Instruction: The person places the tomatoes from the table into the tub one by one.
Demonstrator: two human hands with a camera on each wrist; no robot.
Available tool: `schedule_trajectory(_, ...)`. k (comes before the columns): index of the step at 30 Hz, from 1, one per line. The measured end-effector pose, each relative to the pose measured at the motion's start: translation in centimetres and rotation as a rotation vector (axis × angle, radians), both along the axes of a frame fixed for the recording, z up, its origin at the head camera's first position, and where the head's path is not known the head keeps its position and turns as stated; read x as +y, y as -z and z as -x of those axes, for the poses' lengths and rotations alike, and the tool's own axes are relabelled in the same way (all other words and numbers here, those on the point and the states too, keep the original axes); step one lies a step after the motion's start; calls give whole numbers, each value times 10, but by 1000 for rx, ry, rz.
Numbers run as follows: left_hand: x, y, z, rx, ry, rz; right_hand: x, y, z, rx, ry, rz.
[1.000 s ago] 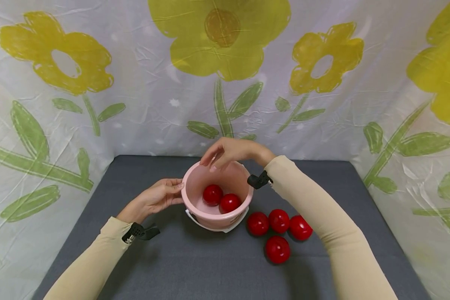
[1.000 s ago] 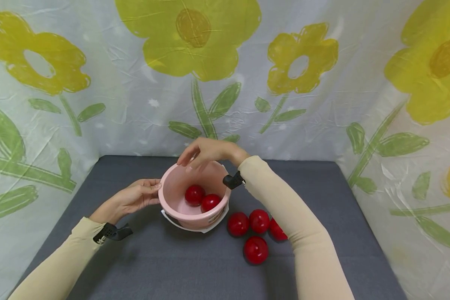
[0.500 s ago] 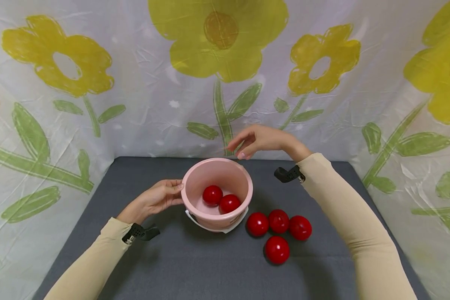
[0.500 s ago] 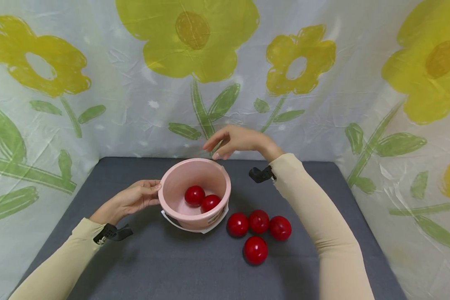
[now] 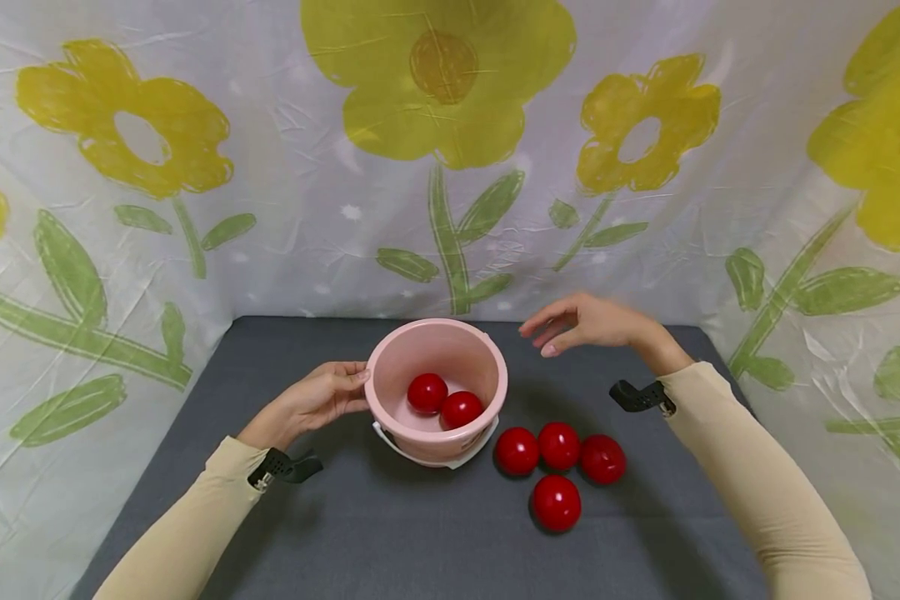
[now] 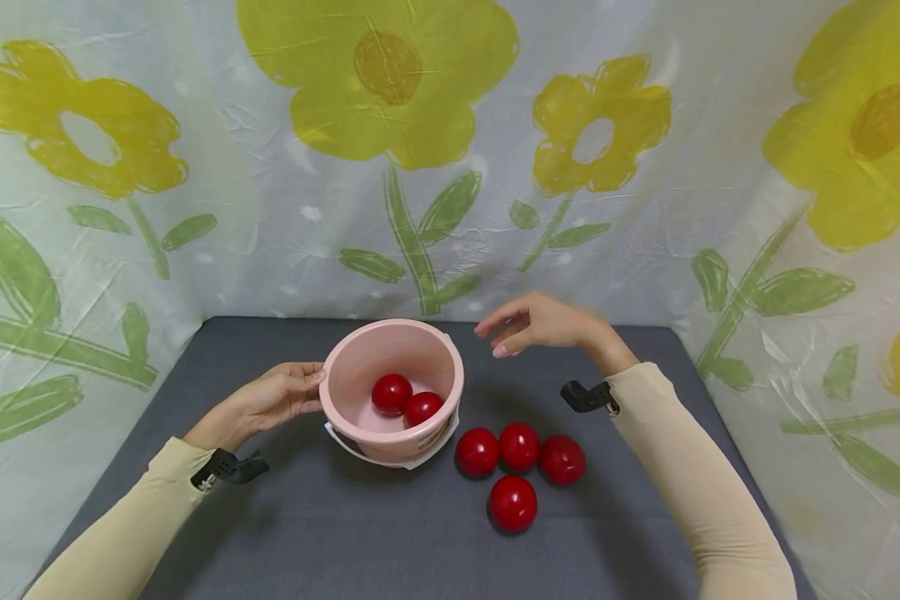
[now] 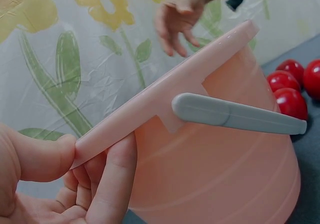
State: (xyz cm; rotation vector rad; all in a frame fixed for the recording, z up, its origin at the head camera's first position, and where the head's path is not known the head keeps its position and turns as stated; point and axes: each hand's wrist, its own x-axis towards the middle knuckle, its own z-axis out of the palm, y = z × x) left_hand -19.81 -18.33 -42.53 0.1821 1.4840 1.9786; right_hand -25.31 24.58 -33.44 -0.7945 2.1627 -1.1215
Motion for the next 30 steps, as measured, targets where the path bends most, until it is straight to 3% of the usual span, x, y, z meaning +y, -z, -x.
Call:
schedule_trajectory(8, 0, -1, -1, 5, -2, 10, 22, 62, -23, -57, -9, 17)
schedule_trajectory(13, 0, -1, -1, 4, -3, 12, 29, 90, -34, -91, -5, 5)
schedule_trajectory(22, 0, -2, -1, -1, -13, -2, 32, 120, -45, -104, -32, -20)
schedule_trajectory(30, 1, -2, -2, -10, -8, -14, 30, 133, -49, -111, -77, -34)
